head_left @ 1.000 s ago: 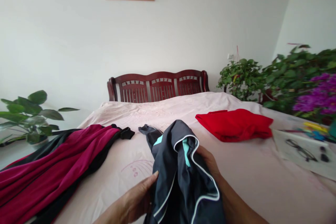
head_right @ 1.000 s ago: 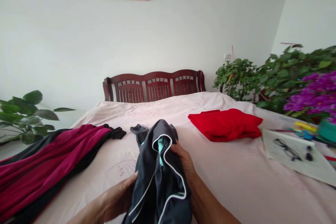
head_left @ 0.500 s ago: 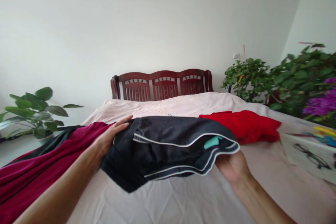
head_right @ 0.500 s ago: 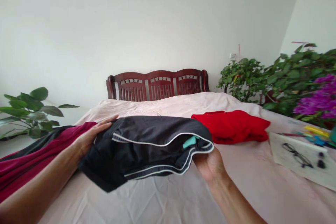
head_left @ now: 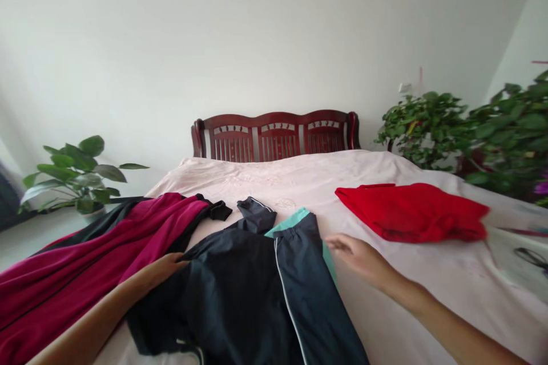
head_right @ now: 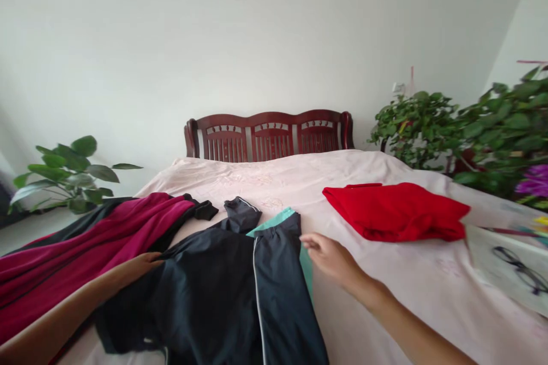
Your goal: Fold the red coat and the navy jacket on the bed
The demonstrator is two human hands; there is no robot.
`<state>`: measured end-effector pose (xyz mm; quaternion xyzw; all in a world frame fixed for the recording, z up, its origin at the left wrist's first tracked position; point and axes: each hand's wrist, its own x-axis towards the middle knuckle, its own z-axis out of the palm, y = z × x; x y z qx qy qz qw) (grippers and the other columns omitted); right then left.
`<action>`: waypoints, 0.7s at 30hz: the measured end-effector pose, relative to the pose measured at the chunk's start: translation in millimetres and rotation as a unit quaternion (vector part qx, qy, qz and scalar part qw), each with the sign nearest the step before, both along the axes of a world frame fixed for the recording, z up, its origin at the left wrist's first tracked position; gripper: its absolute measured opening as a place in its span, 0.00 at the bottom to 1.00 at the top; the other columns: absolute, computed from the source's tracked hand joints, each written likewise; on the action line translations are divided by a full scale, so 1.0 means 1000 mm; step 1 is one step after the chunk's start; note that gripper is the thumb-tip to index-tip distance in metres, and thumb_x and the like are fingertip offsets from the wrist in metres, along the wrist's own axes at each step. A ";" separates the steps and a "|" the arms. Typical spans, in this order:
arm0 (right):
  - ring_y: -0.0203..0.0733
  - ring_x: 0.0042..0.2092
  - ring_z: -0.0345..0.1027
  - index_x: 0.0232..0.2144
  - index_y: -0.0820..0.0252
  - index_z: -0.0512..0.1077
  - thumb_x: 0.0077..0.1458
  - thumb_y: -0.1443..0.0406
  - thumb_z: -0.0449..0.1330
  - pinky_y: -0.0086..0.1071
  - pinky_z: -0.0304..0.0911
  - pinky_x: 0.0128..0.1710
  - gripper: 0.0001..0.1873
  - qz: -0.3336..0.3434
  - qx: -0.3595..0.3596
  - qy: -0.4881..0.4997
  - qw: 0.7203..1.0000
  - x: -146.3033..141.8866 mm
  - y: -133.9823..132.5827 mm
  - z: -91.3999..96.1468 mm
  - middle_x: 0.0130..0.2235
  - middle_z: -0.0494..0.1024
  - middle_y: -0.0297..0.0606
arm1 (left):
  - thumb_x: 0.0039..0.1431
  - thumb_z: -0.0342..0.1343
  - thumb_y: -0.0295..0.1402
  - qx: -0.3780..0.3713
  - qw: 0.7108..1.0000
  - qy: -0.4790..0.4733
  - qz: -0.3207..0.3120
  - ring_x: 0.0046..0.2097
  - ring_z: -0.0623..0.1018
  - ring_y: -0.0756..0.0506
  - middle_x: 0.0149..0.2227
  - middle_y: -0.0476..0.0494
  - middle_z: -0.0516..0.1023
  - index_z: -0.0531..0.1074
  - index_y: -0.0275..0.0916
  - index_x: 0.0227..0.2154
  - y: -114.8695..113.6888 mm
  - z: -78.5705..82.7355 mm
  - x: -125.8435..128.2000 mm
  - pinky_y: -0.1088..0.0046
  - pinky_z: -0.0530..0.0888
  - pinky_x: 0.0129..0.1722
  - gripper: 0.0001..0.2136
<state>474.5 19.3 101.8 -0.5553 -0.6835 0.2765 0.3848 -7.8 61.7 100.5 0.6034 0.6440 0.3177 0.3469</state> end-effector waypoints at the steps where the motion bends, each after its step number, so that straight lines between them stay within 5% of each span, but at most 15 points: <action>1: 0.48 0.53 0.71 0.47 0.55 0.76 0.47 0.67 0.55 0.43 0.62 0.57 0.24 -0.002 0.058 -0.049 0.997 -0.012 0.022 0.003 0.50 0.79 0.42 | 0.36 0.67 0.41 -0.025 0.999 -0.018 -0.016 0.28 0.80 0.38 0.20 0.46 0.79 0.77 0.37 0.19 -0.002 -0.002 0.002 0.64 0.76 0.30 0.12; 4: 0.49 0.60 0.63 0.55 0.56 0.71 0.44 0.71 0.54 0.44 0.53 0.63 0.33 0.061 0.133 -0.204 0.968 -0.055 0.071 0.003 0.58 0.74 0.42 | 0.36 0.69 0.45 -0.082 0.992 -0.079 -0.055 0.33 0.81 0.38 0.24 0.48 0.81 0.77 0.38 0.26 -0.002 -0.001 0.001 0.64 0.77 0.35 0.17; 8: 0.60 0.58 0.66 0.60 0.56 0.66 0.43 0.62 0.62 0.48 0.60 0.56 0.39 0.102 0.035 -0.304 0.947 -0.088 0.095 -0.008 0.58 0.73 0.48 | 0.36 0.71 0.46 -0.067 0.982 -0.175 -0.030 0.35 0.81 0.41 0.29 0.49 0.82 0.76 0.36 0.36 0.007 0.009 -0.015 0.66 0.77 0.41 0.25; 12: 0.57 0.45 0.74 0.43 0.53 0.78 0.34 0.58 0.68 0.39 0.66 0.39 0.27 0.131 -0.030 -0.332 0.934 -0.076 0.096 -0.011 0.43 0.81 0.42 | 0.39 0.70 0.48 -0.036 0.983 -0.178 0.000 0.33 0.81 0.42 0.28 0.49 0.82 0.74 0.33 0.42 0.017 0.023 -0.020 0.67 0.77 0.38 0.29; 15: 0.47 0.34 0.74 0.30 0.53 0.77 0.34 0.66 0.65 0.31 0.59 0.29 0.14 0.152 -0.056 -0.340 0.926 -0.056 0.093 -0.002 0.31 0.81 0.34 | 0.42 0.68 0.49 0.025 0.987 -0.159 0.006 0.33 0.80 0.42 0.29 0.48 0.82 0.74 0.31 0.45 0.027 0.043 -0.010 0.65 0.78 0.38 0.31; 18: 0.45 0.34 0.73 0.31 0.53 0.77 0.37 0.69 0.61 0.30 0.56 0.29 0.13 0.071 -0.004 -0.326 0.943 -0.033 0.092 0.021 0.32 0.81 0.35 | 0.46 0.66 0.46 0.138 0.983 -0.115 0.038 0.33 0.79 0.43 0.28 0.48 0.81 0.74 0.28 0.46 0.042 0.074 0.000 0.63 0.77 0.39 0.29; 21: 0.48 0.40 0.73 0.42 0.54 0.75 0.47 0.62 0.60 0.32 0.59 0.33 0.17 -0.137 0.095 -0.249 0.954 -0.005 0.097 0.049 0.39 0.81 0.40 | 0.53 0.62 0.44 0.236 0.962 -0.107 0.085 0.33 0.75 0.49 0.30 0.50 0.80 0.71 0.25 0.52 0.064 0.117 0.004 0.64 0.74 0.42 0.29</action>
